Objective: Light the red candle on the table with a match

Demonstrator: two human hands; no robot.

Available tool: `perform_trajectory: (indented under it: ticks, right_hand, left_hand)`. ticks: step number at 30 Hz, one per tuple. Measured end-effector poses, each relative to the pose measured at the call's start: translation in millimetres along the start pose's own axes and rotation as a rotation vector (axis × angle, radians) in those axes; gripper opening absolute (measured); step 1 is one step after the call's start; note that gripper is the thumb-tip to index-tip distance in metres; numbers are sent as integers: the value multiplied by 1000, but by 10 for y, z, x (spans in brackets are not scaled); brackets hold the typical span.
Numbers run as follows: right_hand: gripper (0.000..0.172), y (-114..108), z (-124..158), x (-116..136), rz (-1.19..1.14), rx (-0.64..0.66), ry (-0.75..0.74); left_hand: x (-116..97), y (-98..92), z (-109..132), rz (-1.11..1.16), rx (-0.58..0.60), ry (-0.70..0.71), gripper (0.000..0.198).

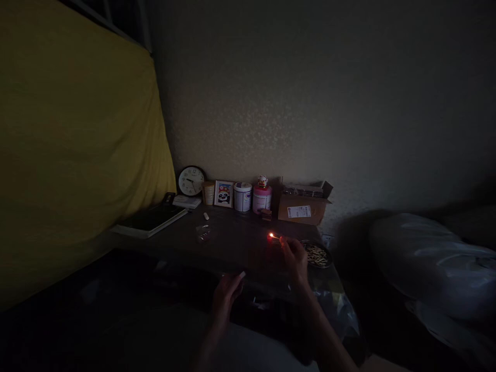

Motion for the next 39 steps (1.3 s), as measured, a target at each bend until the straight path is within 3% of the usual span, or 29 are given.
perform_trajectory:
  ticks: [39]
  right_hand:
    - [33, 87, -32, -55, 43, -6, 35]
  left_hand:
    - [50, -11, -40, 21, -22, -40, 42]
Point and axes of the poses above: each hand's wrist, its own z-axis away from the middle knuckle, its own y-axis out of the palm, x = y × z, the point moved 9 cm from there along -z, towards the middle knuckle, and after that the axes turned 1 degree about -x, right-handed, at the moved point
